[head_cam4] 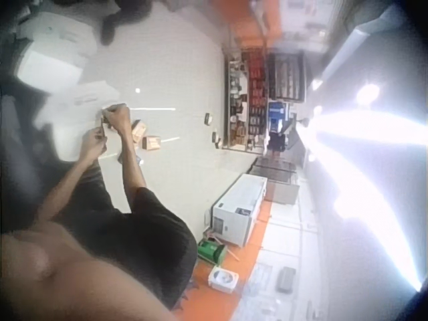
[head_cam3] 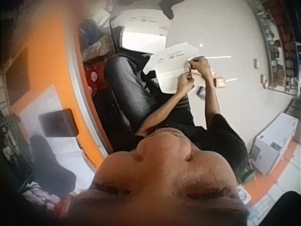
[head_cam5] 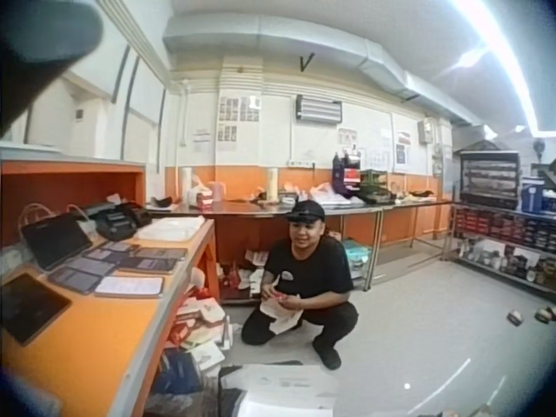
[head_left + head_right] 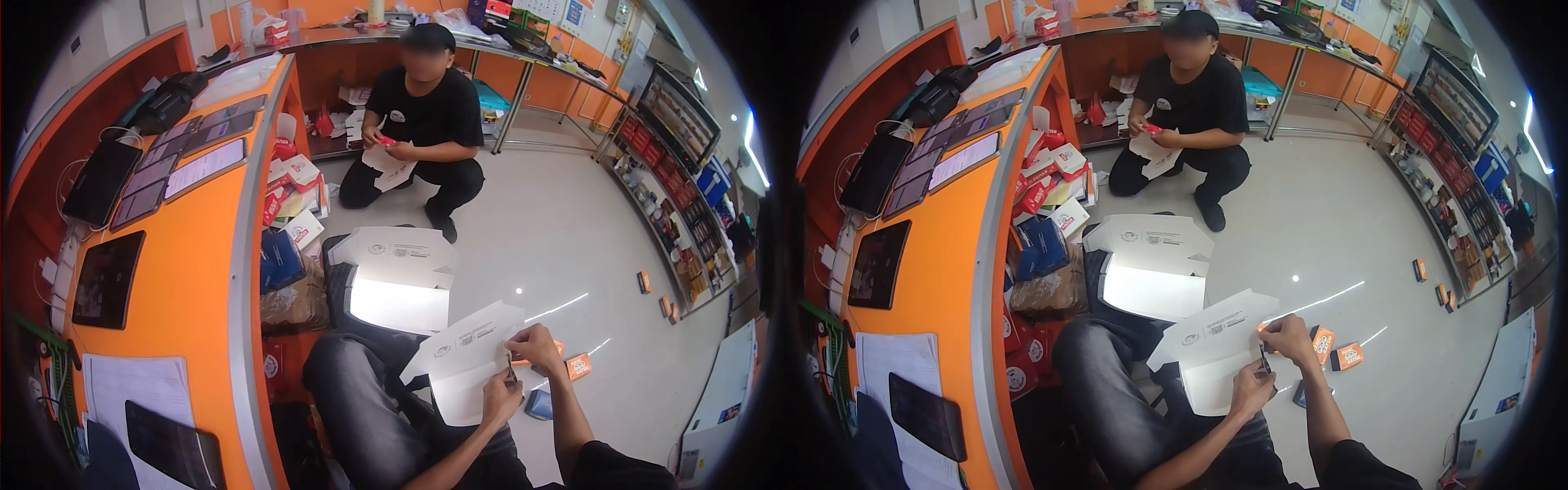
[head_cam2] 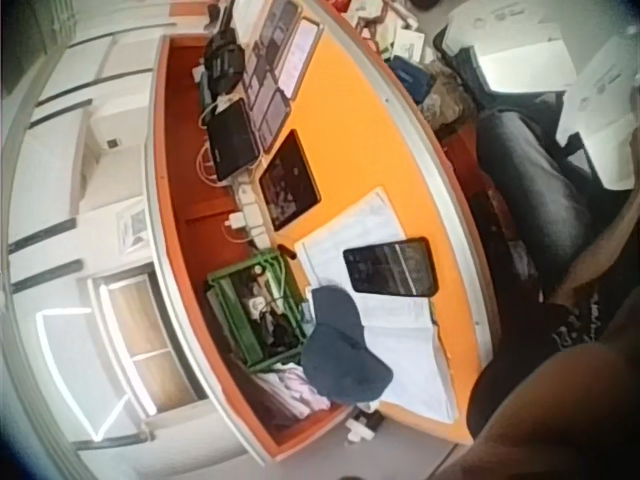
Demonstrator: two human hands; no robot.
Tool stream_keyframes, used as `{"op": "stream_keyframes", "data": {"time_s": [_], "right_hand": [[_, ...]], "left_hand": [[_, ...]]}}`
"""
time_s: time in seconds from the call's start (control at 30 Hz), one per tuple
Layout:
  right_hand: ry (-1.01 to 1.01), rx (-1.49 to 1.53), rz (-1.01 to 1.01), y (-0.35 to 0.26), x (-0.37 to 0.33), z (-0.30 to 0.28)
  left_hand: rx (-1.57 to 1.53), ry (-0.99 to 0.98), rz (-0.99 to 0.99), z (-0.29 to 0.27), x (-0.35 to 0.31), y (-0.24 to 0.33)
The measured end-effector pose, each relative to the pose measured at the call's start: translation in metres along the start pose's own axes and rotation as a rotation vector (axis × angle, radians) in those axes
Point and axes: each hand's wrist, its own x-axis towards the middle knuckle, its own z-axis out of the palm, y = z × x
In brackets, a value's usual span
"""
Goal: The person folds and assembles several small orange and white cardboard takeout food boxes by hand.
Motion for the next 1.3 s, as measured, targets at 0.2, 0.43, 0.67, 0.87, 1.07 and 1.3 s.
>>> {"op": "stream_keyframes", "data": {"time_s": [0.2,0.43,0.67,0.87,1.07,1.3], "right_hand": [[0.064,-0.039,-0.105,0.023,-0.008,0.021],[0.238,-0.236,-0.232,0.018,-0.035,0.035],[0.249,-0.162,-0.272,0.051,-0.034,0.048],[-0.074,0.486,0.098,0.047,-0.031,0.042],[0.129,0.599,-0.018,0.086,-0.009,0.007],[-0.156,0.690,0.184,0.038,-0.054,-0.007]], "left_hand": [[-0.006,0.061,0.006,0.000,-0.001,-0.006],[-0.012,0.021,-0.052,0.003,-0.005,-0.004],[-0.086,0.105,0.032,-0.001,-0.001,-0.008],[0.061,-0.015,0.230,-0.008,0.011,-0.014],[-0.130,-0.068,0.519,-0.118,-0.023,0.116],[-0.312,-0.356,0.527,-0.170,-0.014,0.087]]}}
